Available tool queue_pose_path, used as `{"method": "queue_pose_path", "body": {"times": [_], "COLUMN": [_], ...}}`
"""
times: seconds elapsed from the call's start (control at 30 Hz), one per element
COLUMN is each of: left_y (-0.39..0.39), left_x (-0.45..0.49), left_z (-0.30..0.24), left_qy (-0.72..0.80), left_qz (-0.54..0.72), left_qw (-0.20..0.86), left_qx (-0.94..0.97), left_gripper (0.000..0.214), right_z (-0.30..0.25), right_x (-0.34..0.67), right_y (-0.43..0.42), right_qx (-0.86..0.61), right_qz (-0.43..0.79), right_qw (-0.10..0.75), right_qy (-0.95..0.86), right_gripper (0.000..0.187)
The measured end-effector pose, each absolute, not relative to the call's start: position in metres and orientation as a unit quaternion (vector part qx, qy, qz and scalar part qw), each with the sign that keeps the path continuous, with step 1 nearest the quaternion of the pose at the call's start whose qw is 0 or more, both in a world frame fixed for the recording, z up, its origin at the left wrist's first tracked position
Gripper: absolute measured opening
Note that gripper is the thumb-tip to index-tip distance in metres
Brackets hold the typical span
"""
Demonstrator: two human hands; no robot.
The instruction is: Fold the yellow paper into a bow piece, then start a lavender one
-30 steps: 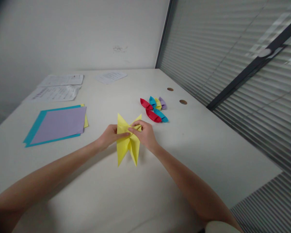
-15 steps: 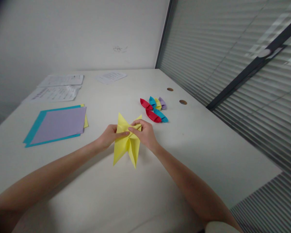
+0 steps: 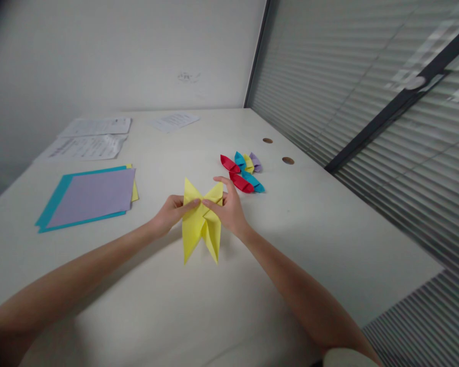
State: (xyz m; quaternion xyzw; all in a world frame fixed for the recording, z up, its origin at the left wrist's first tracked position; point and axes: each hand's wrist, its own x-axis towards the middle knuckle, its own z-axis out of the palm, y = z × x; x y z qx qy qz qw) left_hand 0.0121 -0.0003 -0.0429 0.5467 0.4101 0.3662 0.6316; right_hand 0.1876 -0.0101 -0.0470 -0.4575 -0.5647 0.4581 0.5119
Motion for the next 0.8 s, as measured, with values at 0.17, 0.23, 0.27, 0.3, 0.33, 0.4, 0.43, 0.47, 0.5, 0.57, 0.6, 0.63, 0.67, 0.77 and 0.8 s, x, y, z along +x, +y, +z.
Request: {"method": "queue_pose_path", "body": {"times": [0.17,0.23,0.27,0.3,0.33,0.4,0.43,0.47,0.5,0.57,0.6,0.63,0.67,0.77,0.8], "left_y": [0.0008,0.0008,0.0008,0.0009,0.0011,0.0018,0.0023,0.0028,0.0033,0.004,0.0041,0.004,0.0037,0.0021,0.0015], "left_x": [0.0115,0.0121,0.0123,0.0124,0.0123,0.0117,0.0114,0.011,0.0107,0.0104,0.0103,0.0103,0.0104,0.0108,0.0111], "left_z": [-0.0414,-0.0417,-0.0422,-0.0429,-0.0438,-0.0461,-0.0474,-0.0486,-0.0497,-0.0511,-0.0513,-0.0511,-0.0507,-0.0483,-0.0476], "left_qy": [0.397,0.403,0.407,0.411,0.415,0.419,0.418,0.418,0.418,0.422,0.424,0.427,0.429,0.435,0.435], "left_qz": [0.367,0.37,0.369,0.364,0.356,0.337,0.329,0.322,0.318,0.316,0.315,0.315,0.317,0.32,0.321], "left_qw": [0.644,0.642,0.64,0.637,0.636,0.634,0.633,0.631,0.628,0.624,0.623,0.624,0.624,0.622,0.623], "left_qx": [0.541,0.537,0.538,0.54,0.545,0.555,0.562,0.568,0.574,0.578,0.577,0.574,0.571,0.566,0.565], "left_gripper": [0.05,0.051,0.051,0.049,0.047,0.042,0.04,0.039,0.038,0.037,0.036,0.035,0.035,0.033,0.033], "right_z": [-0.0487,-0.0492,-0.0493,-0.0493,-0.0492,-0.0489,-0.0488,-0.0487,-0.0488,-0.0491,-0.0494,-0.0496,-0.0498,-0.0503,-0.0504], "right_x": [0.1874,0.1863,0.1858,0.1852,0.1849,0.1845,0.1845,0.1846,0.1847,0.1846,0.1845,0.1843,0.184,0.1834,0.1834], "right_y": [-0.0095,-0.0099,-0.0102,-0.0106,-0.0111,-0.0121,-0.0125,-0.0129,-0.0133,-0.014,-0.0143,-0.0145,-0.0146,-0.0146,-0.0145], "right_qx": [-0.454,-0.447,-0.446,-0.446,-0.448,-0.454,-0.455,-0.453,-0.45,-0.441,-0.438,-0.438,-0.439,-0.449,-0.452], "right_qz": [0.465,0.468,0.467,0.465,0.461,0.456,0.457,0.46,0.464,0.473,0.475,0.475,0.474,0.467,0.465], "right_qw": [0.514,0.526,0.531,0.535,0.535,0.532,0.53,0.528,0.527,0.527,0.527,0.526,0.525,0.517,0.515], "right_qy": [-0.56,-0.552,-0.549,-0.548,-0.548,-0.55,-0.551,-0.552,-0.552,-0.552,-0.552,-0.553,-0.554,-0.559,-0.56], "right_gripper": [0.084,0.086,0.087,0.087,0.088,0.088,0.089,0.09,0.091,0.092,0.092,0.092,0.092,0.089,0.087]}}
